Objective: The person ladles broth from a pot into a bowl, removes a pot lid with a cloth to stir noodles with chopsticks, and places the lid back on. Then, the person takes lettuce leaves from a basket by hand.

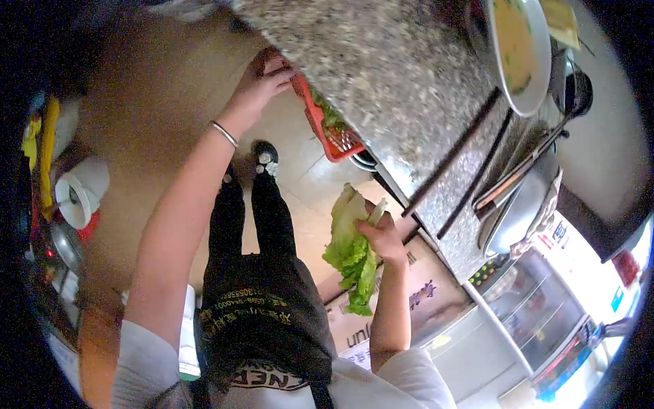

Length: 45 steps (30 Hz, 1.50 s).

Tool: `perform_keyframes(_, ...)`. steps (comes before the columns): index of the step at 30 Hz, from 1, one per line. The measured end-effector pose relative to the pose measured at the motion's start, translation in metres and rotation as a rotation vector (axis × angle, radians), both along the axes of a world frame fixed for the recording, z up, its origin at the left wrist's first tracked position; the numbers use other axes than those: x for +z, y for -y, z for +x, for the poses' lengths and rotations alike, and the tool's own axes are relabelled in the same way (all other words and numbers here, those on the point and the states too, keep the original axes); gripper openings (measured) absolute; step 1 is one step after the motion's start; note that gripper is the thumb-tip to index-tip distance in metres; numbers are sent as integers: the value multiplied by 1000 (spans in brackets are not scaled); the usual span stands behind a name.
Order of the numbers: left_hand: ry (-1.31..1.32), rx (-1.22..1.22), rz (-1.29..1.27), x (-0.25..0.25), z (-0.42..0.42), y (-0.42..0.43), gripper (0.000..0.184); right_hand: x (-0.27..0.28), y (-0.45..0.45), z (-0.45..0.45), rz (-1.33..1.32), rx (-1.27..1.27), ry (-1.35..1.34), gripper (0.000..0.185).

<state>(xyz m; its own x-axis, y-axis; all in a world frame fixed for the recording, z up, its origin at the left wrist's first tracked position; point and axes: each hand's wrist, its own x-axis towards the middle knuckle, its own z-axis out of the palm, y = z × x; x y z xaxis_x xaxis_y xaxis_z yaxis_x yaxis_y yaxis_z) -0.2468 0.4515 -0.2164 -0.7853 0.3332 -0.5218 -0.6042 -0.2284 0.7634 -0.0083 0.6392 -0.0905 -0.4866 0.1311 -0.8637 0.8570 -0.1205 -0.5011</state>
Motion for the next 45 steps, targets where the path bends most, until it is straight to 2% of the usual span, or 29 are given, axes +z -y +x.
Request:
perform_keyframes(3,-3,-75,-50,4,3,-9,44,0,3,14,-9,23,-73,37)
perform_keyframes(5,120,-146,-76,4,15,-11,48,8,8,16,-3,5,-71,35)
perform_keyframes(7,136,-157,-56,2,38,-12,50,13,9,27,64,16,-81,36)
perform_keyframes(8,164,-170,-79,1,50,-13,50,13,8,34,15,-19,-88,41)
perform_keyframes(13,322,-135,-130,1,124,-4,43,64,9,59,-4,-274,-213,43)
perform_keyframes(14,362,-149,-104,9,137,3,40,78,8,63,-39,-406,-243,43)
perform_keyframes(16,364,-338,-168,41,165,13,34,108,2,78,-27,-610,-298,42)
perform_keyframes(18,430,-502,-129,79,182,23,30,135,-2,92,-11,-744,-385,41)
perform_keyframes(20,393,-597,-105,130,198,17,31,169,-19,113,24,-853,-486,41)
perform_keyframes(23,314,-780,-89,221,209,10,34,251,-26,129,45,-969,-607,41)
perform_keyframes(25,213,-880,-70,297,198,-7,33,290,-43,144,41,-974,-687,41)
perform_keyframes(28,8,-971,-19,337,180,-78,32,290,-93,164,51,-969,-751,41)
perform_keyframes(31,-253,-1016,32,323,160,-183,32,271,-153,177,201,-1016,-821,36)
perform_keyframes(32,-364,-1038,-14,353,157,-210,34,290,-170,186,236,-992,-841,34)
perform_keyframes(33,-481,-1068,-44,352,157,-244,35,282,-189,197,293,-974,-866,33)
perform_keyframes(35,-943,-1070,-163,351,161,-317,43,302,-213,209,334,-1060,-888,31)
perform_keyframes(39,-1558,-1074,-502,347,181,-447,59,324,-258,240,336,-1118,-966,33)
perform_keyframes(41,-1633,-1168,-649,342,189,-487,60,321,-270,257,505,-1212,-915,34)
perform_keyframes(42,-1644,-1221,-607,336,192,-501,60,316,-277,270,541,-1243,-903,33)
perform_keyframes(45,-1656,-1310,-737,316,186,-533,54,317,-290,295,589,-1332,-907,32)
